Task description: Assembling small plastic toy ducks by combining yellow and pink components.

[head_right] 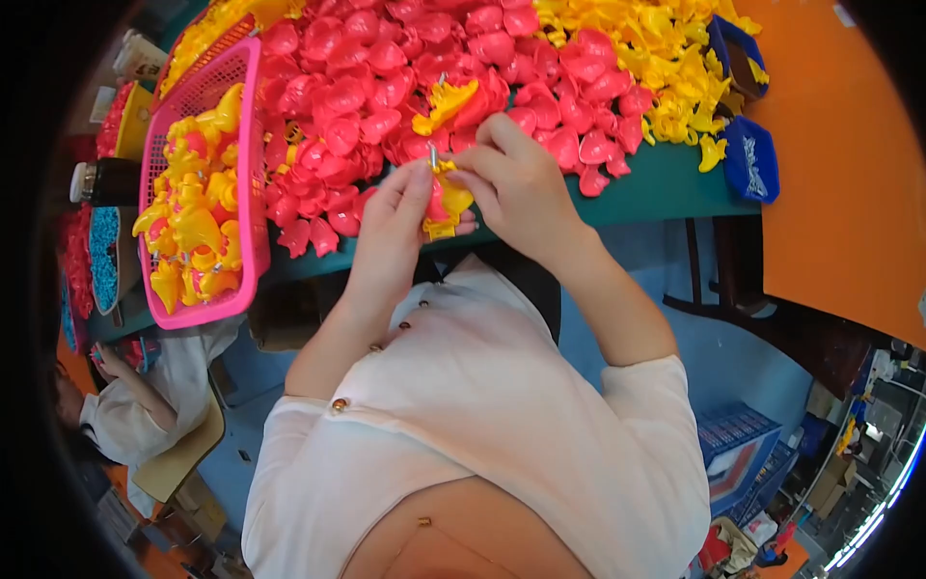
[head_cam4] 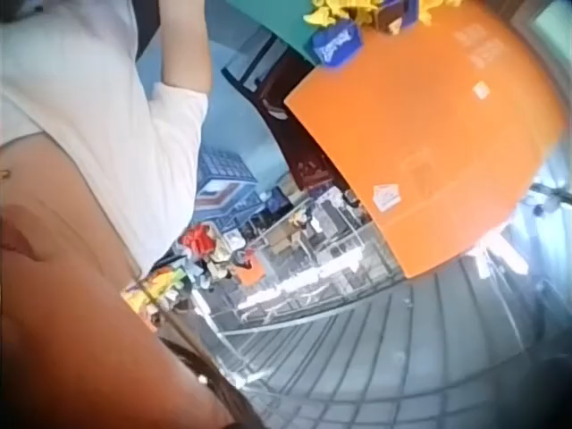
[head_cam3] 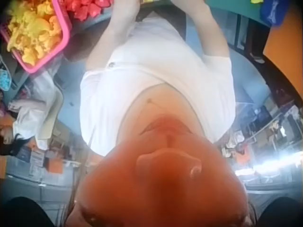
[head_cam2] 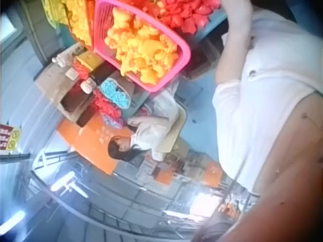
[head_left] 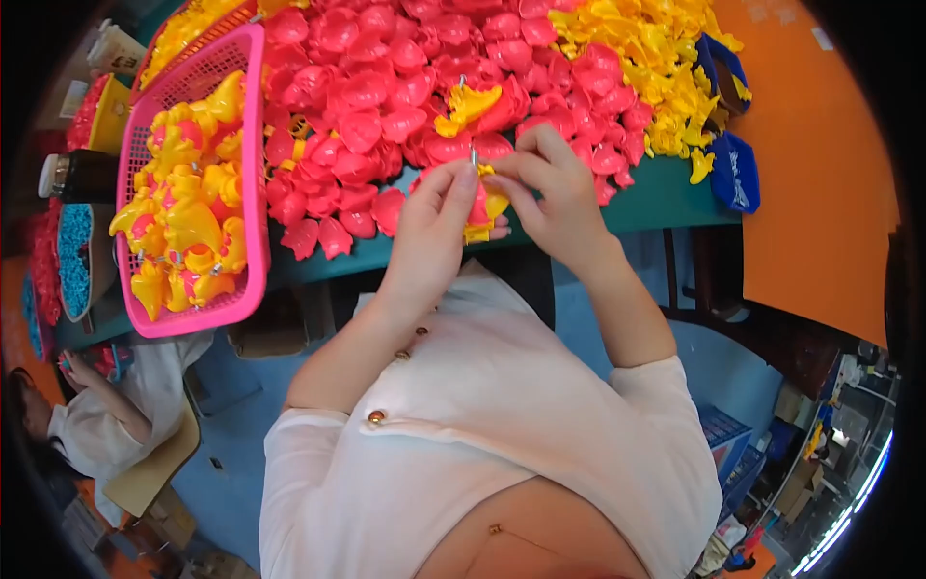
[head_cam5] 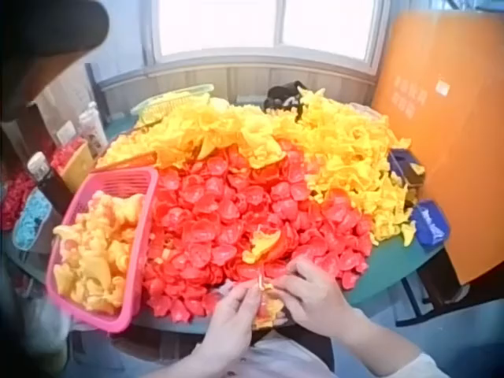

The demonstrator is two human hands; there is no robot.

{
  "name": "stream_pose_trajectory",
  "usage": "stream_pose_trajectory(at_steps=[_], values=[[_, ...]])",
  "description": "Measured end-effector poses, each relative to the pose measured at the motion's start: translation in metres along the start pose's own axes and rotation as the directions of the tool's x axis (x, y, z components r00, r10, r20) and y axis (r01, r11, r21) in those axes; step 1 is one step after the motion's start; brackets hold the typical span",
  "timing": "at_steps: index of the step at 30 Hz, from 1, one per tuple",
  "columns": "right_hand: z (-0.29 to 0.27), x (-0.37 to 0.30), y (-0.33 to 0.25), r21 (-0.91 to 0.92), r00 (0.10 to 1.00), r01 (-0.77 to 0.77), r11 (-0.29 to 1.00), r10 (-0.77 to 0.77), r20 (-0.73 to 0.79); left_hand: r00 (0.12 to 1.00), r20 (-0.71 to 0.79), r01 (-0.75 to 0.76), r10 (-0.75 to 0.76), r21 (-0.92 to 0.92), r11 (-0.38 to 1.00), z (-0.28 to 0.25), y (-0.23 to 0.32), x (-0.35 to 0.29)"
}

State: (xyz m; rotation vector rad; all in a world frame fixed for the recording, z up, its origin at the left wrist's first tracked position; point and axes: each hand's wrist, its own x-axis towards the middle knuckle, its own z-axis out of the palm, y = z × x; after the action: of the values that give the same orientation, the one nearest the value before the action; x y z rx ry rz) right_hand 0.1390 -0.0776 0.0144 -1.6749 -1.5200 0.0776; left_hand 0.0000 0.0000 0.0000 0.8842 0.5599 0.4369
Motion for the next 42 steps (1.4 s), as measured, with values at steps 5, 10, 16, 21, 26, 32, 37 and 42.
stream_pose_trajectory(at_steps=[5, 10, 16, 21, 26, 32, 37, 42], values=[[-0.014, 0.021, -0.009, 0.248, 0.917, -0.022, 0.969, 0.118, -0.381, 0.99, -0.139, -0.037, 0.039, 0.022, 0.999, -0.008, 0.02, 0.004], [-0.033, 0.072, 0.012, 0.353, 0.954, -0.301, 0.886, 0.283, 0.103, 1.0, -0.02, 0.0, -0.002, -0.107, 0.994, -0.013, 0.047, -0.018], [-0.039, 0.187, 0.0, -0.044, 0.996, 0.037, 0.998, -0.034, 0.08, 0.995, -0.098, -0.048, 0.024, -0.25, 0.967, -0.045, 0.057, -0.036], [0.008, 0.369, 0.01, -0.285, 0.961, 0.229, 0.931, -0.263, -0.087, 0.998, -0.042, -0.047, 0.036, -0.305, 0.951, -0.054, 0.062, -0.043], [0.007, 0.458, 0.008, -0.078, 0.929, 0.105, 0.991, -0.126, -0.348, 0.996, -0.039, -0.086, 0.078, -0.292, 0.953, -0.053, 0.074, -0.046], [-0.024, 0.281, -0.091, 0.39, 0.997, 0.078, 0.917, -0.071, -0.032, 0.997, -0.059, -0.059, 0.04, -0.357, 0.932, -0.053, 0.075, -0.045], [-0.046, 0.142, -0.061, 0.583, 0.982, -0.179, 0.792, 0.113, 0.149, 0.997, 0.066, -0.025, 0.045, -0.273, 0.962, -0.033, 0.073, -0.037], [-0.054, 0.047, -0.047, 0.549, 0.937, -0.345, 0.761, 0.318, 0.147, 0.994, 0.109, 0.04, -0.018, -0.204, 0.978, -0.005, 0.058, -0.033]])
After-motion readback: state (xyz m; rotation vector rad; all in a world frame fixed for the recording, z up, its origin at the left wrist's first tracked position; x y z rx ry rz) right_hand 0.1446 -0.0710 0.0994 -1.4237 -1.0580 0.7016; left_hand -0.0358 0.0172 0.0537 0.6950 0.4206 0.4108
